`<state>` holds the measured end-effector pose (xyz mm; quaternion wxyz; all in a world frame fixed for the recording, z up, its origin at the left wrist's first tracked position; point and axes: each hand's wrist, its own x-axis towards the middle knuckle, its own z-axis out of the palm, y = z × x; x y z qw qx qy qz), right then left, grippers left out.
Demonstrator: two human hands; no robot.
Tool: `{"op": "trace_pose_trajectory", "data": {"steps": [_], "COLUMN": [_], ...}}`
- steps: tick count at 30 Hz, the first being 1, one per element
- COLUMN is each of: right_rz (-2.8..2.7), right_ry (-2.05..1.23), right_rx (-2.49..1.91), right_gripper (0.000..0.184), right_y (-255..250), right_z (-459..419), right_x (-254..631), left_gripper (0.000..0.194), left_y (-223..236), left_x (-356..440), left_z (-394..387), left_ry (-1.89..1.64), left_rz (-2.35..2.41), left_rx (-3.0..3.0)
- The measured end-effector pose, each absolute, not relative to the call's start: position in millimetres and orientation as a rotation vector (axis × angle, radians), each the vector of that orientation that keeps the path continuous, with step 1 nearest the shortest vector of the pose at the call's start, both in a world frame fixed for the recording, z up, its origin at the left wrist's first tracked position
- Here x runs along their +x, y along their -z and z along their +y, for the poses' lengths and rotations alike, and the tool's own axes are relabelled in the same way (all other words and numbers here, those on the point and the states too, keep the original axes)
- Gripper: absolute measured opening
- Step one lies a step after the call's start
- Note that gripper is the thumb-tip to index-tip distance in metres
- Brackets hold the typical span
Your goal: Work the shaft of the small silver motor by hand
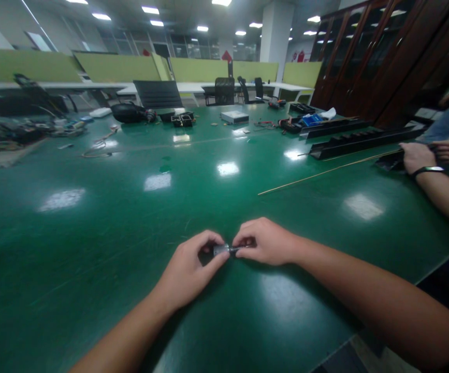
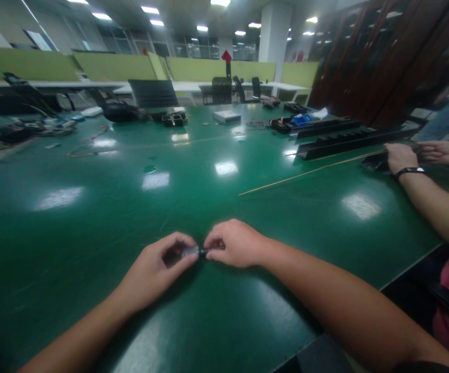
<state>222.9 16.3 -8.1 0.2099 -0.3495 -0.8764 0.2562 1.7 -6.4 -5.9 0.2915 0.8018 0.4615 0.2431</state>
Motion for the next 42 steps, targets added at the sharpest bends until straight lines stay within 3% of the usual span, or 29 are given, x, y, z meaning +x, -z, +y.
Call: {"op": "trace_pose_trajectory", "data": {"steps": [42], "right_rz": [-2.462], "right_ry": [-0.704], "right_rx": [-1.009], "right_gripper": [0.015], "right_y": [4.9], "right_z": [17.8], "right_x": [232.6], "left_gripper": [0.022], "left_y": [9.1], "left_x": [-0.1], "left_z": [-4.9], "left_ry": [-0.623], "left_rz": [1.272], "left_rx": [2.21]}}
